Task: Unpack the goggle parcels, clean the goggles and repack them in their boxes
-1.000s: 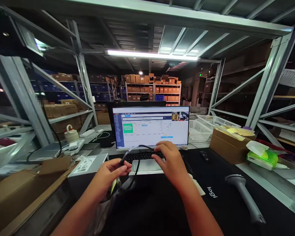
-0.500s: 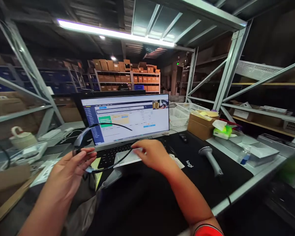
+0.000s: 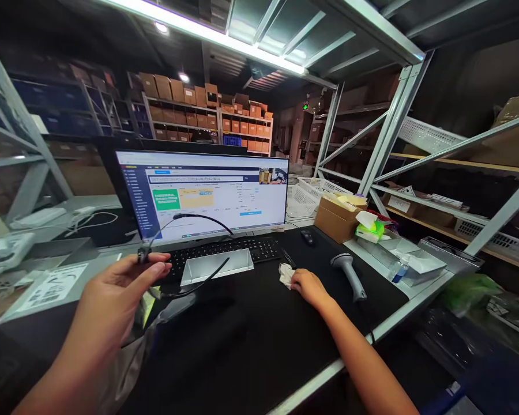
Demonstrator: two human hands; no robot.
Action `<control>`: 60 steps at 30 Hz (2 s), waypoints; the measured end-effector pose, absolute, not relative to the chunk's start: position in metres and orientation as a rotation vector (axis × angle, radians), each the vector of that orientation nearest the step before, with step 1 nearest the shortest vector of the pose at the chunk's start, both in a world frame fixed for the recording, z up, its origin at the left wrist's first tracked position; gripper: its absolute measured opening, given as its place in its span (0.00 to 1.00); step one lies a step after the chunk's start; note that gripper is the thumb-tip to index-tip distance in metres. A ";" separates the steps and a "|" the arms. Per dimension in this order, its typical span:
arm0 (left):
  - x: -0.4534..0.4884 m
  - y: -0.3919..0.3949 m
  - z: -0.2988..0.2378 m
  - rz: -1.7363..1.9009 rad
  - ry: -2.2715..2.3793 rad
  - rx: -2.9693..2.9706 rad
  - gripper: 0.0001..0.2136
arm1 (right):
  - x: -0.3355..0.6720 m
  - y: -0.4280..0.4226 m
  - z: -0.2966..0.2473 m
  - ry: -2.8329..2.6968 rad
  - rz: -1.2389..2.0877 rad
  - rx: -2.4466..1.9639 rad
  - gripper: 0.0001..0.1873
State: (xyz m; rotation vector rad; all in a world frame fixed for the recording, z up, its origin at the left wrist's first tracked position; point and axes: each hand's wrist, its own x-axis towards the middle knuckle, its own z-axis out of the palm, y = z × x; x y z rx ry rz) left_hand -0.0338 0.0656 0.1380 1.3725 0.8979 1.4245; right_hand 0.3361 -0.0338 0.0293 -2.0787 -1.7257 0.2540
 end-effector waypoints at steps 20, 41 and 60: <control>-0.020 0.029 0.125 1.939 0.634 2.665 0.07 | 0.257 -0.038 0.104 -0.807 1.052 -1.278 0.12; -0.020 0.047 0.119 2.054 0.986 2.909 0.07 | 0.119 0.002 0.135 -1.222 0.749 -0.798 0.05; -0.014 0.051 0.107 2.042 0.801 2.761 0.03 | 0.101 0.011 0.109 -0.756 0.780 -0.907 0.13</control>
